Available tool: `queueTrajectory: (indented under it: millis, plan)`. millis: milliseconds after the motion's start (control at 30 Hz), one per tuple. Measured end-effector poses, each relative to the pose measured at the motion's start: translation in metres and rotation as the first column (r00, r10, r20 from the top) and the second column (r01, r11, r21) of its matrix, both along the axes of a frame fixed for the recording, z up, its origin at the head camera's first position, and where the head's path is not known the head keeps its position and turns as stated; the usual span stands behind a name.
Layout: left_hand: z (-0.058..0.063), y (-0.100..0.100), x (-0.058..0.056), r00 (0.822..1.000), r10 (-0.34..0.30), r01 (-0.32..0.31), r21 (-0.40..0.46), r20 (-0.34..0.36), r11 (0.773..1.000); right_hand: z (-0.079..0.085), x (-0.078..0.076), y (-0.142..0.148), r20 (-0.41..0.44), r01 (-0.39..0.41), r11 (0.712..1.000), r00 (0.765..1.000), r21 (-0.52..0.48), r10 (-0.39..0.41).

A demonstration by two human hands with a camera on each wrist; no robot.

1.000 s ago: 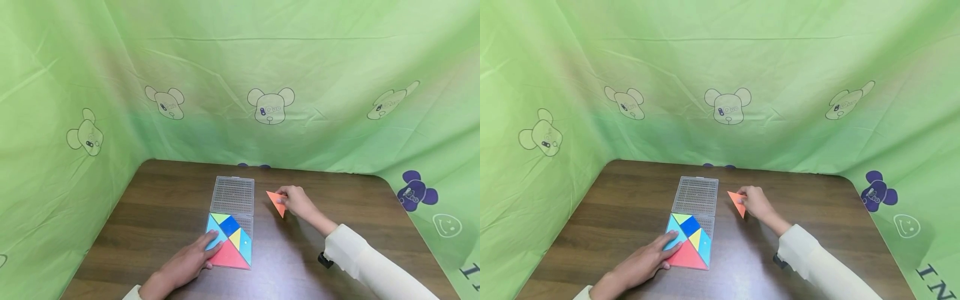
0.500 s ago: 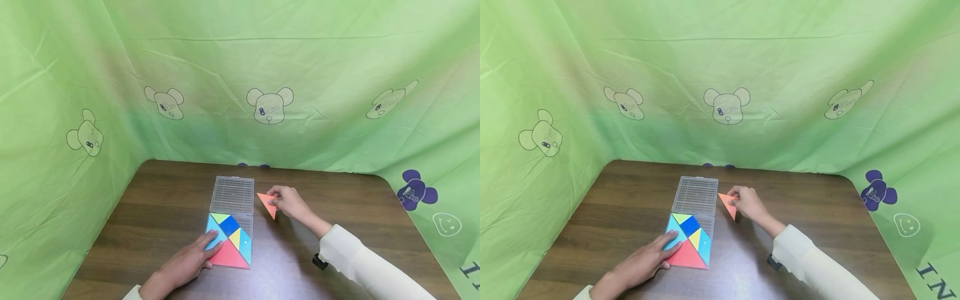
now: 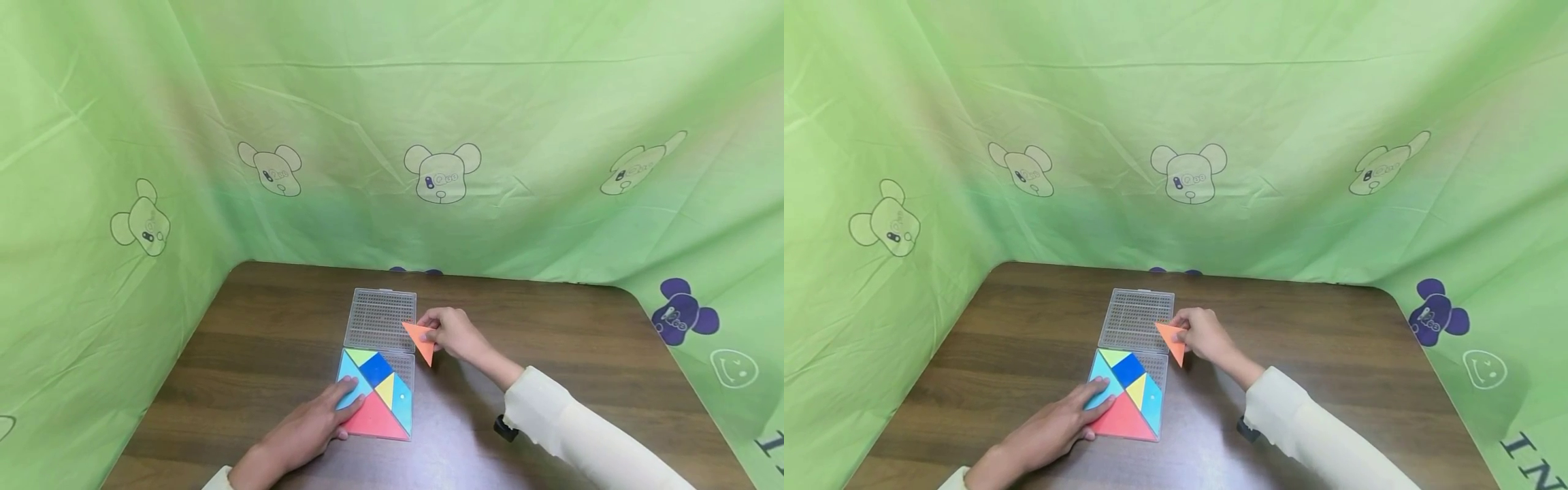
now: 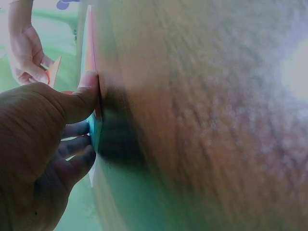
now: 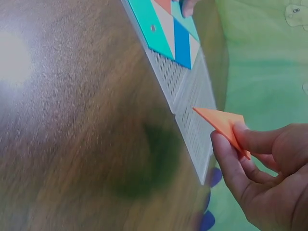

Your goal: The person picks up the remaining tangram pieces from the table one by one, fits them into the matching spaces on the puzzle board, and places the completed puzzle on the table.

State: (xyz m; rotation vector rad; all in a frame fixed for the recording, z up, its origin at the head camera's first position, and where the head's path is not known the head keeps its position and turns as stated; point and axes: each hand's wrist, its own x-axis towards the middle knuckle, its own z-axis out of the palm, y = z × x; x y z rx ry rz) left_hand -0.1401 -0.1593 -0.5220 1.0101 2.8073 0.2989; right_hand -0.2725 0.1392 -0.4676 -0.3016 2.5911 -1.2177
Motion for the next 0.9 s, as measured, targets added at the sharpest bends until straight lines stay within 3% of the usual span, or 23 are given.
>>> queueTrajectory:
  millis: [467, 900]
  plan:
    - [-0.003, -0.001, -0.001, 0.999, 0.016, -0.016, 0.003, 0.041, 1.000, -0.015, 0.005, -0.026, 0.025, -0.041, 0.998, 0.999, 0.039, 0.040]
    - [-0.003, 0.000, -0.002, 1.000, 0.012, -0.012, -0.003, 0.025, 1.000, -0.027, 0.009, -0.035, -0.010, -0.113, 0.990, 0.993, 0.086, 0.115]
